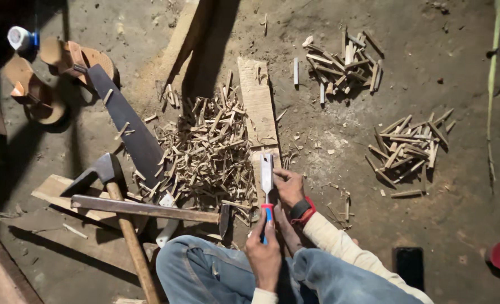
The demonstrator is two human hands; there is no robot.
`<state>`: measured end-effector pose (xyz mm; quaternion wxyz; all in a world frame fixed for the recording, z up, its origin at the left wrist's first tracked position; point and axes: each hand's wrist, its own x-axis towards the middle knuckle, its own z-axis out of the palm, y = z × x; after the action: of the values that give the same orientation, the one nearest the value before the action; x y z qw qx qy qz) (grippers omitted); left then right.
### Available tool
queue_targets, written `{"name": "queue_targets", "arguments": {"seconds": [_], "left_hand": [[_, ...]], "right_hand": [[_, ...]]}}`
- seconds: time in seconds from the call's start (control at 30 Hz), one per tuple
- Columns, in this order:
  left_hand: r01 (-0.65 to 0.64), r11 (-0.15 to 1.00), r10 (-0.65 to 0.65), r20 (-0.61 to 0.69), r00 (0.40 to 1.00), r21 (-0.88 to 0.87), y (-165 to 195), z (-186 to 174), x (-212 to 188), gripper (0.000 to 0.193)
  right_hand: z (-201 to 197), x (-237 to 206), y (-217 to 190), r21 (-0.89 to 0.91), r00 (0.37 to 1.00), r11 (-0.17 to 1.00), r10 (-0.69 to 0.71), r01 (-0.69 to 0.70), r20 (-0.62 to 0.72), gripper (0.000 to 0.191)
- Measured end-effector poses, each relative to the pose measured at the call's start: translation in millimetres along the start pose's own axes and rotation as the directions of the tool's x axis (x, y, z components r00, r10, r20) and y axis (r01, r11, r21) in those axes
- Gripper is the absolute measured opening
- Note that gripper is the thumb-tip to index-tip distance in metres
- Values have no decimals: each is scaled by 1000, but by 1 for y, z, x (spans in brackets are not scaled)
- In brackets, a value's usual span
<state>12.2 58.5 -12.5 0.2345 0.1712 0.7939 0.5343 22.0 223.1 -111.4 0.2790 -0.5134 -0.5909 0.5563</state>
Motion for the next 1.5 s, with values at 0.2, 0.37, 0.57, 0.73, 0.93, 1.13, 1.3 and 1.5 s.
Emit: {"name": "queue_targets", "arguments": {"seconds": [0.2, 0.37, 0.57, 0.73, 0.93, 1.13, 1.3, 1.5], "left_hand": [[46, 999, -46, 0, 999, -18, 7, 4, 24, 36], [360, 833, -308, 188, 933, -420, 36, -43, 25, 46], [53, 976, -46, 38, 998, -209, 30, -64, -8, 48], [95, 982, -65, 177, 982, -165, 3, -41, -20, 48], [164, 979, -143, 166, 976, -123, -9, -31, -26, 47], [84, 994, -78, 81, 994, -75, -9, -26, -25, 43], [123, 992, -123, 74, 990, 1, 0, -20, -14, 41], [107, 994, -105, 59, 993, -35, 13, 2, 24, 36]], "right_hand": [[6, -5, -23, 133, 998, 990, -54, 57, -25, 21], [-3, -20, -50, 207, 995, 975, 63, -77, 77, 18], [-6, -13, -45, 546, 909, 738, 232, -396, 346, 19], [2, -2, -25, 486, 906, 790, 198, -374, 375, 22], [3, -2, -19, 411, 896, 823, 242, -393, 373, 23], [6, 1, -21, 474, 887, 775, 233, -417, 400, 27], [6, 5, -8, 456, 898, 805, 204, -380, 389, 27], [11, 10, 6, 233, 969, 961, 94, -148, 230, 26]]}}
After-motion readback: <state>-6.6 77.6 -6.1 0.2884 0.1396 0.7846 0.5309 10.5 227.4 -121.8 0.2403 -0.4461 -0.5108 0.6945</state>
